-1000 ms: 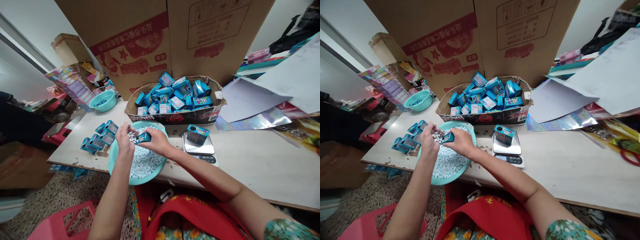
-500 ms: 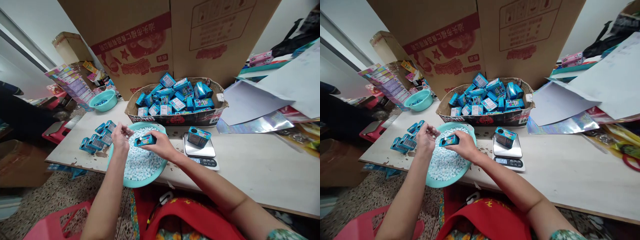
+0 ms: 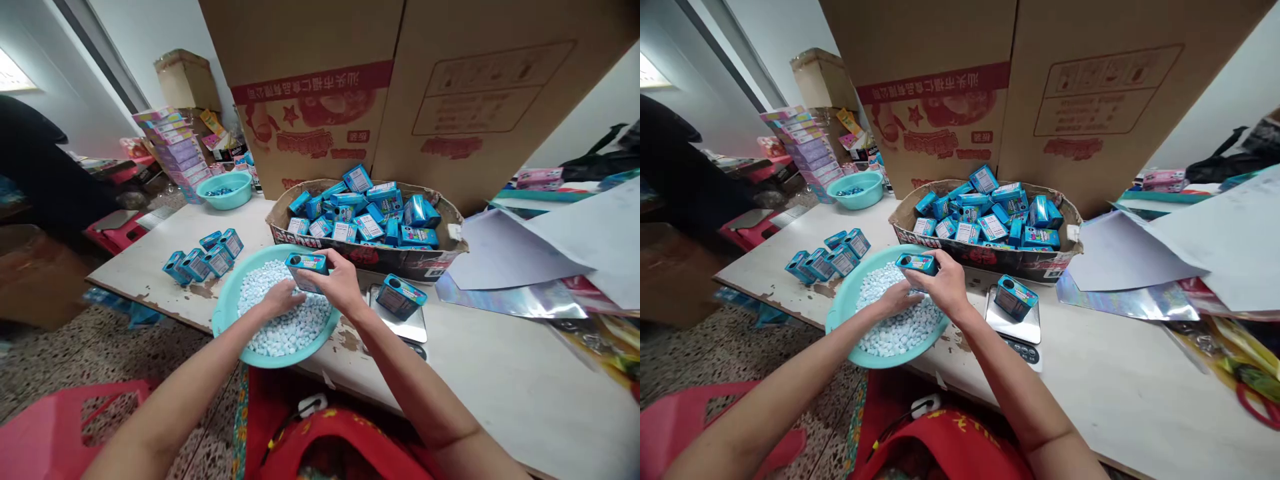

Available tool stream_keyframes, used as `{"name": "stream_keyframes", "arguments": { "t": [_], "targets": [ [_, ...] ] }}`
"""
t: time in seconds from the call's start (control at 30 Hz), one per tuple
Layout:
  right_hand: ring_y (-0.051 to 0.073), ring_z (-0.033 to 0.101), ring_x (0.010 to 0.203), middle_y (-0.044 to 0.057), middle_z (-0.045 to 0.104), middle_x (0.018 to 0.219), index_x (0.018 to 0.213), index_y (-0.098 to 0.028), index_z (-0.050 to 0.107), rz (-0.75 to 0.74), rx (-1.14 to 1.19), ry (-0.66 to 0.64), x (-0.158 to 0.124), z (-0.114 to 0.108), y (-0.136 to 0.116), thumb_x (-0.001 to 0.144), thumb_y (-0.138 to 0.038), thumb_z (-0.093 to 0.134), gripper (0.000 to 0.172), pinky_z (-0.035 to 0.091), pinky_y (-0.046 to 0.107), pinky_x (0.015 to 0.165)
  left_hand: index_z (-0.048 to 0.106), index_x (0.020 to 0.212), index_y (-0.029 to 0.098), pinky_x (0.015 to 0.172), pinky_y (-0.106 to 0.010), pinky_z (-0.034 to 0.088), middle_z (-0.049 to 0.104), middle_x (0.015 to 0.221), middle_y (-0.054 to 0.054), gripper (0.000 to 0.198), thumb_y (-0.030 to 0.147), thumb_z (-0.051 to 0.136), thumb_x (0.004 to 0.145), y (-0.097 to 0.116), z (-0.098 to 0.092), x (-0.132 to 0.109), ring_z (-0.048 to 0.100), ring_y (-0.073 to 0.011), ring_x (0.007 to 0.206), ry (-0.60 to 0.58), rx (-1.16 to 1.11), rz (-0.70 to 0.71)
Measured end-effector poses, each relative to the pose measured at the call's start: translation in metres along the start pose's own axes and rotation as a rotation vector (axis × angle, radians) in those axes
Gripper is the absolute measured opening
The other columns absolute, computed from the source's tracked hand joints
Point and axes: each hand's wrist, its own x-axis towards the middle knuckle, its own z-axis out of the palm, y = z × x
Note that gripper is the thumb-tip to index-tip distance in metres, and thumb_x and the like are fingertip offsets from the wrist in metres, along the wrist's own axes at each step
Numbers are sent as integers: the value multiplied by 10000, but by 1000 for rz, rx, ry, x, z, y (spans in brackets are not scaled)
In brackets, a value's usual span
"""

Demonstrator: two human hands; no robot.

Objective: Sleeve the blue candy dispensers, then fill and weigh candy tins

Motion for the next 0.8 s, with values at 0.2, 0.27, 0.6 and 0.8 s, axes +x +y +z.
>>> {"name": "stream_keyframes", "arguments": {
  "t": [0.2, 0.27, 0.6, 0.8],
  "targets": [
    [183, 605, 775, 12, 675, 868, 937, -210, 646, 7, -41, -34, -13, -1, 11, 628, -478, 739, 419, 451, 285, 703, 620, 713, 177, 560, -248, 404, 586, 590, -6, 130, 275, 635, 628, -24, -15, -30, 564, -165, 592, 172, -303, -275],
    [181, 601, 775, 13, 672, 870, 932, -208, 643, -6, -48, -55, -16, 1, 12, 641, -476, 732, 405, 445, 283, 700, 571, 678, 171, 458, -213, 358, 512, 521, 27, 171, 301, 660, 612, -21, -28, -33, 486, -111, 469, 284, -646, -328],
    [214, 602, 823, 39, 676, 891, 886, -202, 638, -218, -407, -160, -4, 40, -11, 681, -433, 711, 318, 377, 297, 707, 491, 840, 186, 562, -244, 492, 568, 622, 53, 372, 314, 729, 584, 25, -77, -11, 584, -105, 526, 732, -1497, -110],
    [202, 588, 811, 25, 669, 895, 912, -209, 636, -130, -360, -188, 0, 39, -9, 645, -469, 730, 385, 352, 270, 653, 508, 826, 179, 579, -251, 488, 582, 636, 45, 368, 333, 733, 579, 23, -75, 1, 611, -123, 550, 785, -1521, -104]
  ]
}}
